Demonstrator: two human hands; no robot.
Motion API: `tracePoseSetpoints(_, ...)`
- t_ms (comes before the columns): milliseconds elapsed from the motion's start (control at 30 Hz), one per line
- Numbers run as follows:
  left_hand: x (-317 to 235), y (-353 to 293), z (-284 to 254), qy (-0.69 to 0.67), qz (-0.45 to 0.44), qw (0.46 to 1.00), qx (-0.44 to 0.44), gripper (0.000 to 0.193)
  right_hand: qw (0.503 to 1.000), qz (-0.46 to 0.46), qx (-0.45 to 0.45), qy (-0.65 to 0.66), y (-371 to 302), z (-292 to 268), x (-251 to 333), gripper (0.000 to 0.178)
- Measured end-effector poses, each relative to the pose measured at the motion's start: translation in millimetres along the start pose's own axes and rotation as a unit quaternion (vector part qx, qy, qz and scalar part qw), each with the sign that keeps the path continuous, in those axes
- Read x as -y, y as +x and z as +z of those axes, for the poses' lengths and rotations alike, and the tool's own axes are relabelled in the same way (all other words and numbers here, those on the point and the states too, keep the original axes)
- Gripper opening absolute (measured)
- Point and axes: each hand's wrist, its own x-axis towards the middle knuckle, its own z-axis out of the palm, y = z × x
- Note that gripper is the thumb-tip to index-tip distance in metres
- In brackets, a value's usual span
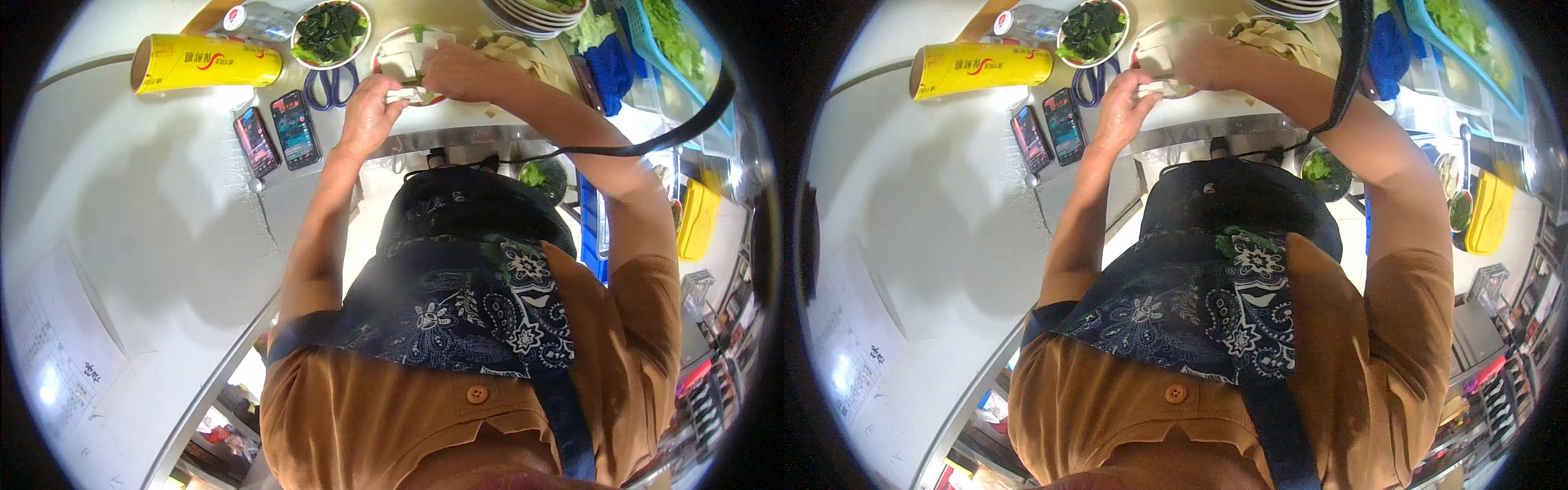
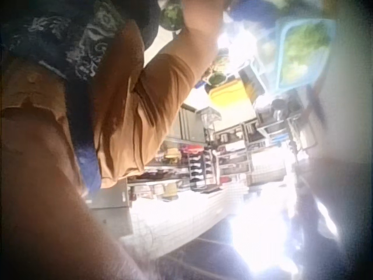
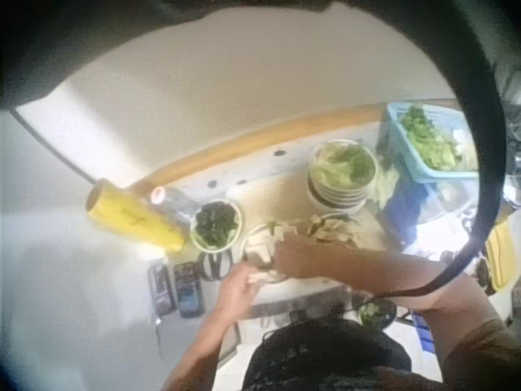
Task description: The person assembles food bowls by placing lettuce leaves, white rectangular slices, and flat pale strips into small bowls. They then add dark green leafy vegetables and arrange the bowls on a tray. The process is repeated for multiple bowls.
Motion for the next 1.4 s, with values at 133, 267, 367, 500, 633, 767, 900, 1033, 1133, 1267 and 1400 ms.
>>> tracePoseSetpoints(133,1,3,-3,0.022,-0.027,0.999,0.018,0.027,1.0,0.014,-0.008,-0.004,5,6,0,0.012)
tracePoseSetpoints(267,2,7,-4,-0.016,-0.063,0.997,0.035,0.027,0.998,0.056,-0.016,0.018,7,0,4,0.012)
tracePoseSetpoints(367,3,9,-5,0.003,-0.019,1.0,0.024,0.027,0.998,0.062,0.022,0.018,5,-13,9,0.016)
tracePoseSetpoints(500,5,7,-5,-0.001,-0.051,0.998,0.03,0.027,0.996,0.08,0.022,0.023,3,-22,15,0.015)
tracePoseSetpoints(633,6,8,-4,-0.041,-0.05,0.998,0.028,0.026,0.995,0.064,-0.057,0.046,-1,-17,10,0.012)
tracePoseSetpoints(767,6,10,-2,-0.088,-0.081,0.992,0.035,0.026,0.98,0.074,-0.071,0.173,-5,-14,-6,0.008)
tracePoseSetpoints(900,7,16,-3,-0.148,-0.096,0.983,0.048,0.022,0.897,0.121,-0.118,0.408,-18,-36,-21,0.011)
tracePoseSetpoints(1033,15,29,-3,-0.198,-0.103,0.971,0.087,0.02,0.804,0.202,-0.151,0.539,-73,-63,-31,0.015)
tracePoseSetpoints(1133,22,42,0,-0.191,-0.109,0.967,0.128,0.02,0.769,0.206,-0.262,0.546,-128,-55,-18,0.006)
tracePoseSetpoints(1267,29,56,8,-0.13,-0.113,0.976,0.131,0.024,0.672,0.243,-0.327,0.618,-218,-25,-3,0.006)
tracePoseSetpoints(1400,31,61,16,-0.106,-0.122,0.979,0.123,0.027,0.56,0.391,-0.31,0.661,-296,16,36,0.01)
